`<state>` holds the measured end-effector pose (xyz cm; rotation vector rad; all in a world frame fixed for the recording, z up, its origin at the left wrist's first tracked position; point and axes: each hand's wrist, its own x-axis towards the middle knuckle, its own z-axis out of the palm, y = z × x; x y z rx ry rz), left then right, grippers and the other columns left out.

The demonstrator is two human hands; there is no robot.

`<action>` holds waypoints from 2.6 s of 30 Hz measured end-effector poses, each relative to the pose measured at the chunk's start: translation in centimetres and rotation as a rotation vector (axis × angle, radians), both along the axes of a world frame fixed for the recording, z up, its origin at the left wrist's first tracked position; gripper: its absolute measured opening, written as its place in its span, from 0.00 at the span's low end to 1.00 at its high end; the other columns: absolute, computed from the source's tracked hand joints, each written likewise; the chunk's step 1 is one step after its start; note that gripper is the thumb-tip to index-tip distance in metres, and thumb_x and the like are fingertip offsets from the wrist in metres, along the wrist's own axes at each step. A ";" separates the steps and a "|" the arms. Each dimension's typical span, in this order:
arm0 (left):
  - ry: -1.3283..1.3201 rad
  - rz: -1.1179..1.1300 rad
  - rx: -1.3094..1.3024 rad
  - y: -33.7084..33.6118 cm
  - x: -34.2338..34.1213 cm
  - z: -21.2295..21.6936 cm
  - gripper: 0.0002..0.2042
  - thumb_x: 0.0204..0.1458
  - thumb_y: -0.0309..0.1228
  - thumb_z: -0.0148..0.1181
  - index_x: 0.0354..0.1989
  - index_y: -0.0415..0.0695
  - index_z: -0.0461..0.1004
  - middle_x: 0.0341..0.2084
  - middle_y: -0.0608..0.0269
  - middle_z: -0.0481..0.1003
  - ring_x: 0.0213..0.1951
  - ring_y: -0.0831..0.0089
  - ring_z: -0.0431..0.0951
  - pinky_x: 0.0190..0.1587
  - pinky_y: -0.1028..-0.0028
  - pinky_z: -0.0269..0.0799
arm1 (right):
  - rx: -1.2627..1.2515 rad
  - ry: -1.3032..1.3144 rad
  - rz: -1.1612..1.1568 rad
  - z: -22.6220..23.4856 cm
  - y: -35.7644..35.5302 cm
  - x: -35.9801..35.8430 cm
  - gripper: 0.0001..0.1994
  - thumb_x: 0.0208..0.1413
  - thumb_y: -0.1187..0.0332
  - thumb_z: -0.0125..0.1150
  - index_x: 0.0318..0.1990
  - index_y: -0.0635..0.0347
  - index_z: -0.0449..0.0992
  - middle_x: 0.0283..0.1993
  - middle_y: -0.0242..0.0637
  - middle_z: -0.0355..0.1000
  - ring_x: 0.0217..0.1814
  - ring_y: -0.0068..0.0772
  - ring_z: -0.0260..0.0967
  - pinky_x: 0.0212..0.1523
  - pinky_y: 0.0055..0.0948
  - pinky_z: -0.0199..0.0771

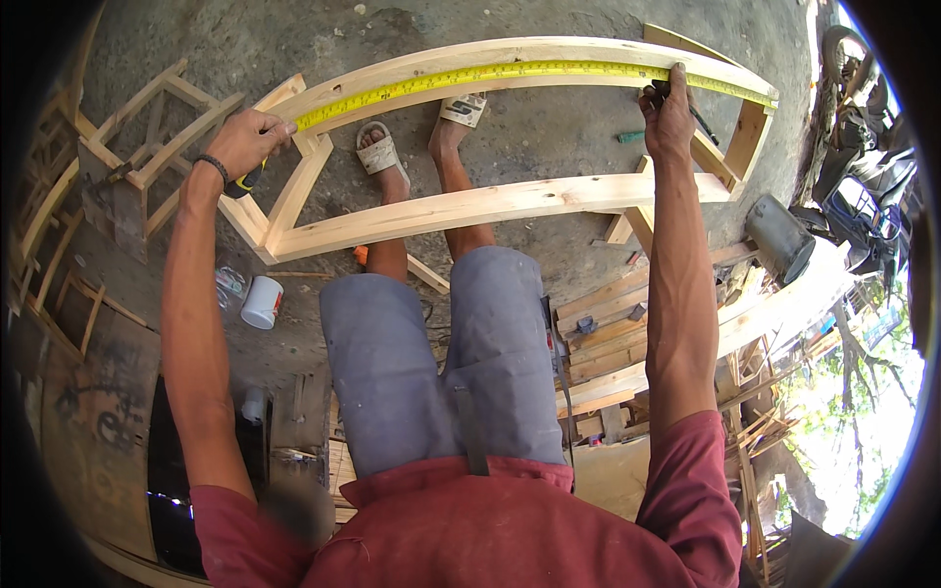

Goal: The person uses a tape measure and a pencil to mark measurements on a wooden frame.

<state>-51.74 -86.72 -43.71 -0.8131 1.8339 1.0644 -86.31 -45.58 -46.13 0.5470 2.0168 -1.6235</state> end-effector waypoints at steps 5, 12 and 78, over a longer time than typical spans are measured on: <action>0.005 0.012 -0.003 -0.1 0.4 -0.5 0.20 0.58 0.43 0.56 0.27 0.36 0.78 0.17 0.63 0.73 0.22 0.75 0.71 0.28 0.71 0.68 | 0.028 0.016 0.027 -0.1 0.2 -0.1 0.15 0.59 0.52 0.59 0.38 0.55 0.72 0.29 0.28 0.67 0.29 0.20 0.64 0.32 0.26 0.66; -0.046 -0.010 -0.035 0.3 -1.0 0.6 0.18 0.59 0.40 0.54 0.25 0.37 0.76 0.17 0.66 0.72 0.23 0.78 0.70 0.29 0.73 0.66 | 0.028 0.024 0.020 -0.1 0.3 -0.1 0.16 0.58 0.52 0.60 0.38 0.56 0.72 0.30 0.29 0.68 0.28 0.20 0.64 0.31 0.24 0.67; -0.021 -0.054 -0.038 0.3 -0.7 0.0 0.21 0.59 0.45 0.54 0.26 0.37 0.78 0.16 0.63 0.72 0.22 0.73 0.70 0.28 0.70 0.66 | 0.165 0.046 0.031 0.0 0.5 -0.2 0.21 0.60 0.48 0.56 0.39 0.61 0.72 0.30 0.34 0.70 0.28 0.24 0.66 0.30 0.26 0.68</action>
